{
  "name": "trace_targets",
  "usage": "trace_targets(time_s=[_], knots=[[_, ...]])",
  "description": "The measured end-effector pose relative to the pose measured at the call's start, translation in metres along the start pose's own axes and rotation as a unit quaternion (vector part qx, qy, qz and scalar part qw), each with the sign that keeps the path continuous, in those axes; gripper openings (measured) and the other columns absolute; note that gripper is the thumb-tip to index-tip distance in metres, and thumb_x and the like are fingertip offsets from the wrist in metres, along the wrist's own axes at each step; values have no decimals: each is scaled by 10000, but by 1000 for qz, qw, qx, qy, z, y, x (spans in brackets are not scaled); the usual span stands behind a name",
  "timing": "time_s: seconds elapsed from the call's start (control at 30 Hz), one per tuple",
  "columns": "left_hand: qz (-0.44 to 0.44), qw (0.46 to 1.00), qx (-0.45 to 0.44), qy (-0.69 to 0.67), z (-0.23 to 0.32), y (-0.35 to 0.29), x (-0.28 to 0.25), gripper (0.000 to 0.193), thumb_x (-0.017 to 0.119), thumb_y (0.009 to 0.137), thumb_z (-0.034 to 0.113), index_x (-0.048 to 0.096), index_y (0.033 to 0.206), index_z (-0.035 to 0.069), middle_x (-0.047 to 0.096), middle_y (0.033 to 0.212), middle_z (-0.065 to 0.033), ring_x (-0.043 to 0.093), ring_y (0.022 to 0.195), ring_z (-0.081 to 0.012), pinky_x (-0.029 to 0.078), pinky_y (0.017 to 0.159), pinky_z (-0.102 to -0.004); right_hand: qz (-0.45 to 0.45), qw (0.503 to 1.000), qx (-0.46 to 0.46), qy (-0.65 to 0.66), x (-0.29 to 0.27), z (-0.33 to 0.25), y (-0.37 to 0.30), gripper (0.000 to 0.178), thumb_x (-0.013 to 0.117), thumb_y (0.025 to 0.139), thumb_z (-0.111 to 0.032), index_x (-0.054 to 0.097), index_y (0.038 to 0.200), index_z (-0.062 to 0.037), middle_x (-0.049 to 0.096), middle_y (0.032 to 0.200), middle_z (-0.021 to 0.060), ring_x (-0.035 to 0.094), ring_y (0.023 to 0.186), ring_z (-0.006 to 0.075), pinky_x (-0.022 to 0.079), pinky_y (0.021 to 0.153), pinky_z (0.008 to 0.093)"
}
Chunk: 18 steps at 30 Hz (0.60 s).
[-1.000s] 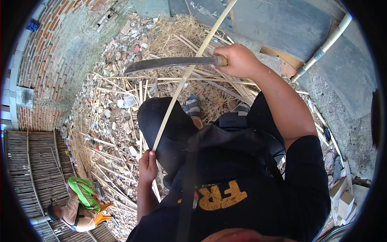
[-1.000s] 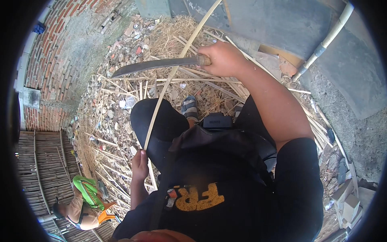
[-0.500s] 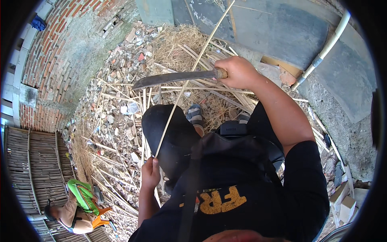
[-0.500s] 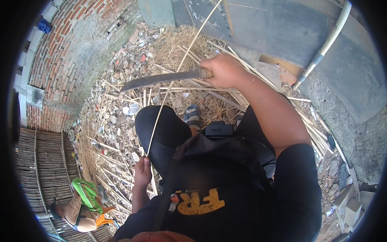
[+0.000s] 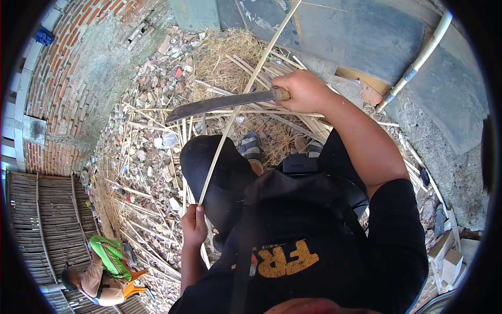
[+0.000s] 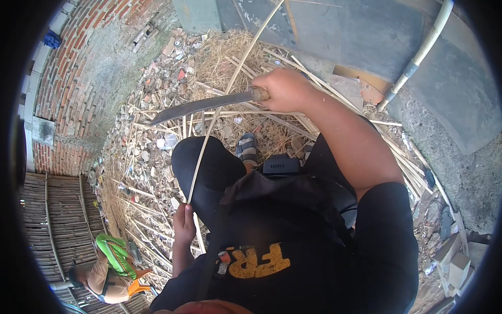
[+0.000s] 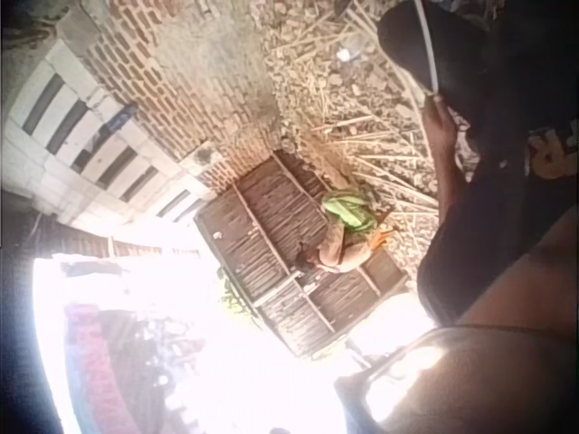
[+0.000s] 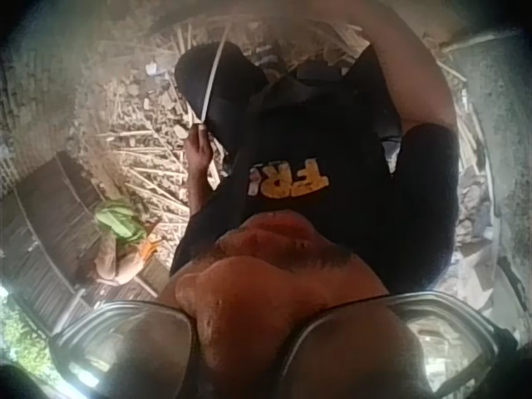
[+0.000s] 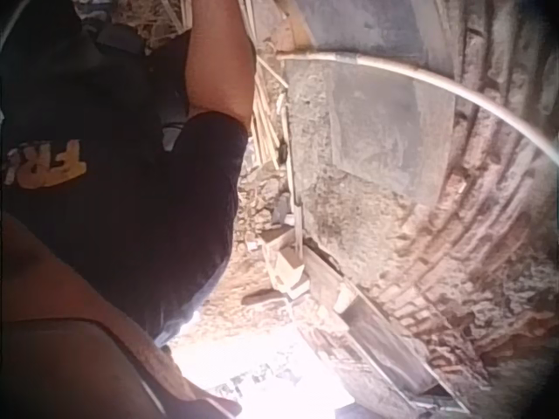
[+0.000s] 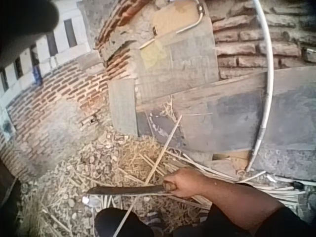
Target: The person shaves thin strips of bamboo using a bladed tool, smoothing the surface and edges by hand.
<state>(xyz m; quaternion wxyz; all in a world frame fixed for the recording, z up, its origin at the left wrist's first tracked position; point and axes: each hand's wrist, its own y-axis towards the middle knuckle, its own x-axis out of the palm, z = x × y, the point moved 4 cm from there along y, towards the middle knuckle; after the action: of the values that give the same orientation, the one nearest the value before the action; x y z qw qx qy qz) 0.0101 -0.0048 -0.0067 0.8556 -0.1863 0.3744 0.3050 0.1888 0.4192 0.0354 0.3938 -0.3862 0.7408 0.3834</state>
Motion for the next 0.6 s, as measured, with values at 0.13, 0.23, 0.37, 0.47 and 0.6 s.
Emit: trace_targets(time_s=[0.13, 0.23, 0.37, 0.47, 0.6], knots=[[-1, 1000, 3, -16, -5, 1, 2, 469, 409, 1107, 364, 509, 821, 6, 490, 661, -64, 443, 629, -146, 377, 580, -351, 5, 1000, 1, 5, 2, 4, 0, 322, 784, 820, -356, 709, 1054, -147, 726, 853, 121, 702, 874, 369, 553, 774, 495], [13, 1000, 18, -19, -8, 3, 3, 442, 436, 1102, 333, 498, 809, 8, 459, 617, -54, 415, 616, -112, 357, 548, -335, 13, 1000, 2, 12, 2, 4, 1, 329, 786, 816, -358, 709, 1056, -147, 722, 848, 132, 700, 868, 378, 550, 766, 500], [21, 999, 28, -25, -11, 4, 4, 445, 443, 1101, 332, 491, 799, 8, 452, 597, -53, 406, 603, -101, 348, 531, -328, 12, 1000, -1, 10, 4, 4, 1, 327, 784, 815, -351, 709, 1059, -147, 718, 840, 139, 699, 866, 380, 552, 763, 497], [12, 999, 22, -38, -14, 5, 2, 457, 441, 1102, 344, 487, 793, 11, 456, 599, -50, 405, 605, -99, 347, 531, -326, 23, 999, -1, 24, 2, 2, 0, 322, 809, 806, -335, 690, 957, -77, 690, 821, 150, 663, 819, 399, 518, 721, 492], [3, 999, 24, -27, -13, 6, 1, 490, 415, 1105, 383, 488, 791, 15, 455, 622, -38, 406, 618, -106, 346, 546, -327, 30, 999, 0, 24, -4, -1, -2, 317, 809, 806, -334, 689, 959, -82, 687, 815, 154, 660, 815, 402, 517, 717, 495]])
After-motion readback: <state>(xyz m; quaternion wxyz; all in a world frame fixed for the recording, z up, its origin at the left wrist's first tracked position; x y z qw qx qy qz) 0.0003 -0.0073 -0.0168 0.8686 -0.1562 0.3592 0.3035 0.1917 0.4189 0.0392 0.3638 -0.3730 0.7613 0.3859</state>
